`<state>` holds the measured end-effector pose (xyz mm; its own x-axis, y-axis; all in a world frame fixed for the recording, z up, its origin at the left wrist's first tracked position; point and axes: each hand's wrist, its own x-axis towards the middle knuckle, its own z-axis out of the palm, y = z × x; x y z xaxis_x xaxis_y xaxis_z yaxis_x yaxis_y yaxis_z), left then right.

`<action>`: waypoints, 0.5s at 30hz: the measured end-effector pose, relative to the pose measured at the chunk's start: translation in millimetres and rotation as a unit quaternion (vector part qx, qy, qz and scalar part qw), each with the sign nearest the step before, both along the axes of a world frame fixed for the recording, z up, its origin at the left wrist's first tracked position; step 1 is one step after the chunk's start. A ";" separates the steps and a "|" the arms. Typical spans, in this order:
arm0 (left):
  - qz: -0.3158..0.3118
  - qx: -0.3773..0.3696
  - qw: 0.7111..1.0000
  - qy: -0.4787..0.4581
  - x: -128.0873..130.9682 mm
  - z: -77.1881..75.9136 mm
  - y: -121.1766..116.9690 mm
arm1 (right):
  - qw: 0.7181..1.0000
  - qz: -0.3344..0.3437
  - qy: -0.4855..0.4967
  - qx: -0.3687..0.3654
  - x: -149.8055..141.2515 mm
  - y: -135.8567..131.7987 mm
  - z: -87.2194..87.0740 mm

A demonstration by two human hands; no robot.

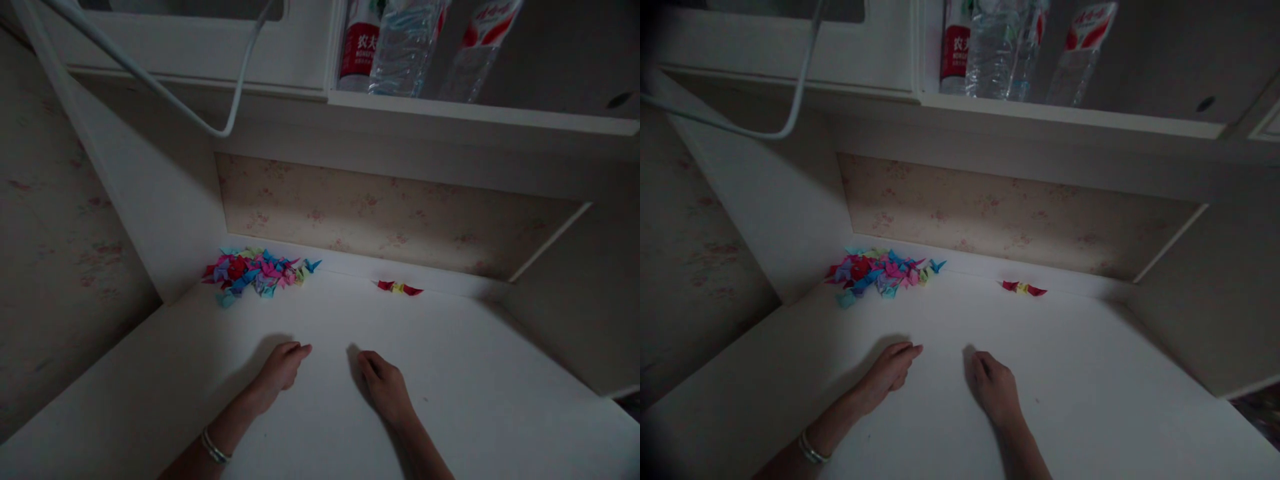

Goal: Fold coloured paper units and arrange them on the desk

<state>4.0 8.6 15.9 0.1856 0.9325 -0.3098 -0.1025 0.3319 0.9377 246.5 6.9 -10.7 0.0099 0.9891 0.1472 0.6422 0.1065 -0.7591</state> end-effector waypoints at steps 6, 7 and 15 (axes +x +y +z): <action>0.000 0.001 1.000 0.000 -0.3 -1.3 0.6 | 1.000 0.002 -0.005 -0.008 0.1 0.5 -1.7; 0.000 0.004 1.000 0.000 -0.4 -0.8 0.3 | 1.000 0.003 -0.007 -0.008 0.1 0.6 -2.0; -0.001 0.007 1.000 -0.004 -0.5 -4.7 1.3 | 1.000 0.008 -0.030 -0.006 1.2 0.0 -3.0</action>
